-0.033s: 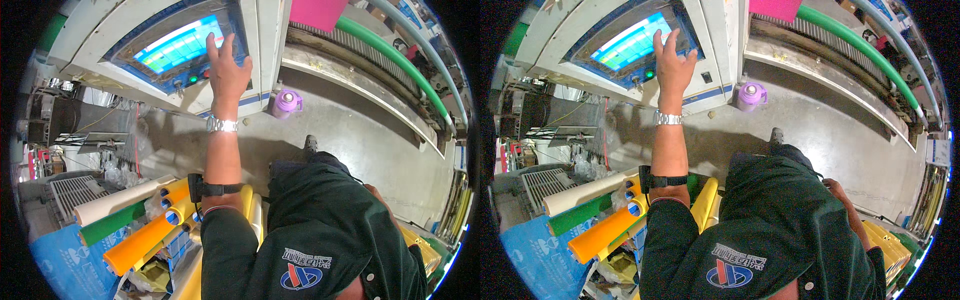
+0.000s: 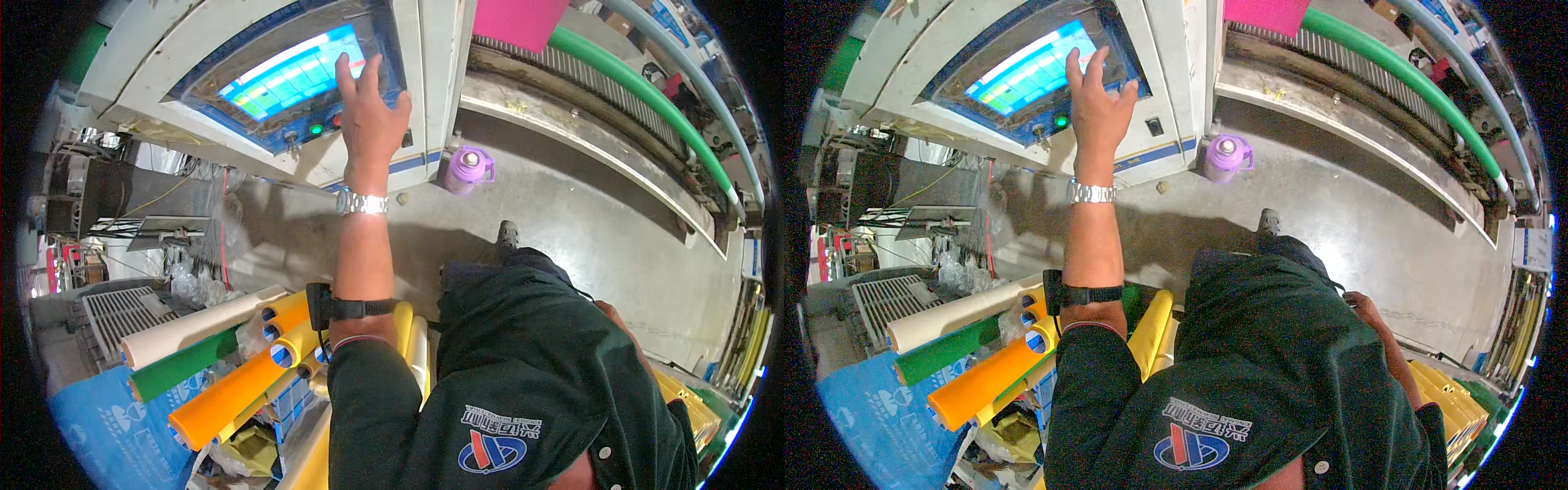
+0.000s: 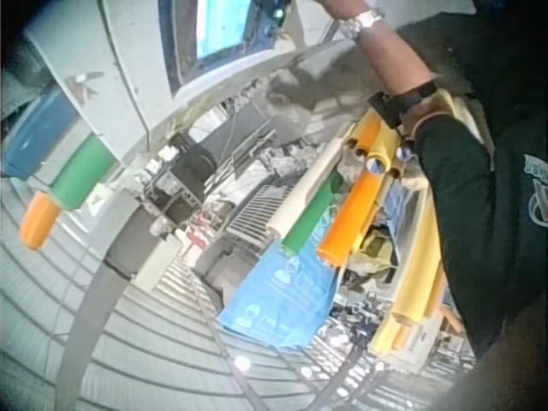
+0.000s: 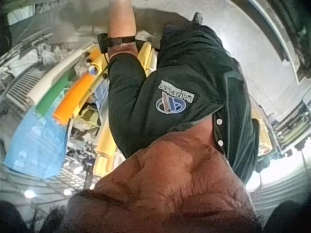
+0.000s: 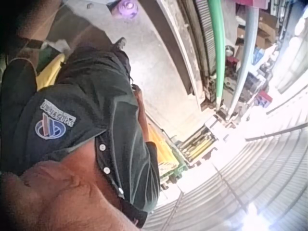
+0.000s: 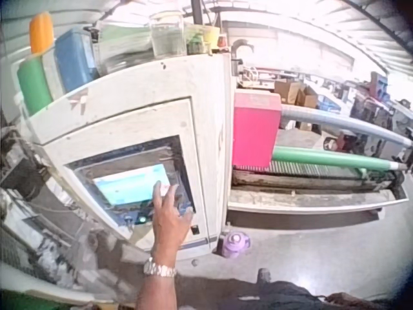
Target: Remove green adhesive tape rolls from a cutting machine and stack them on a nearby table.
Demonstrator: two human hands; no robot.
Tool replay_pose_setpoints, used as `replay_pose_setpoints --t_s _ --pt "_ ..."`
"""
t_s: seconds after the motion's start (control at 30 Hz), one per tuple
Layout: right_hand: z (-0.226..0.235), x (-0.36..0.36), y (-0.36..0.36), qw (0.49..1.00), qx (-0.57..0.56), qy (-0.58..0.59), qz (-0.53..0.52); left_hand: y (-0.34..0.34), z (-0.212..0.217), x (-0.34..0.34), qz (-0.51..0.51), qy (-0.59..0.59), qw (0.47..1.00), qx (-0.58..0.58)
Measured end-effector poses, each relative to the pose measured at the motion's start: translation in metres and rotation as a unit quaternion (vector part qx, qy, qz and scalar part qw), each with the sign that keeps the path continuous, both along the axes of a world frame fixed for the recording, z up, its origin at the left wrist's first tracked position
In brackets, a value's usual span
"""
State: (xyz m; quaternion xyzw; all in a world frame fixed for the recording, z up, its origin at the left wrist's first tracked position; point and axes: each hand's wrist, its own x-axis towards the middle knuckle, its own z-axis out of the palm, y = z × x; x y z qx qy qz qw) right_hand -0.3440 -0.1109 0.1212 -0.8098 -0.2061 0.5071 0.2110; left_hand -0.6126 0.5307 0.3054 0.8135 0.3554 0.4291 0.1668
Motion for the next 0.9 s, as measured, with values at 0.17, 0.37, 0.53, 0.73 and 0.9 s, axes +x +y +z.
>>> replay_pose_setpoints --t_s 0.17,0.37,0.53,0.73,0.9 --pt "0.019 -0.01 0.025 0.997 -0.05 -0.042 0.032 0.012 -0.004 -0.003 0.014 0.018 1.0 0.0" --pt "-0.004 -0.002 0.003 0.999 -0.018 -0.036 0.018 0.005 0.0 0.006 0.002 0.032 0.999 0.009" --pt "-0.017 0.006 -0.004 1.0 -0.01 -0.01 -0.005 0.004 -0.004 0.005 0.011 0.041 0.999 -0.002" --pt "-0.019 0.011 -0.004 1.0 -0.02 -0.002 0.004 0.001 -0.025 0.002 0.0 0.026 1.0 -0.005" --pt "-0.014 0.017 -0.006 1.0 -0.004 -0.003 -0.004 0.005 -0.029 0.007 0.012 0.033 0.999 0.017"
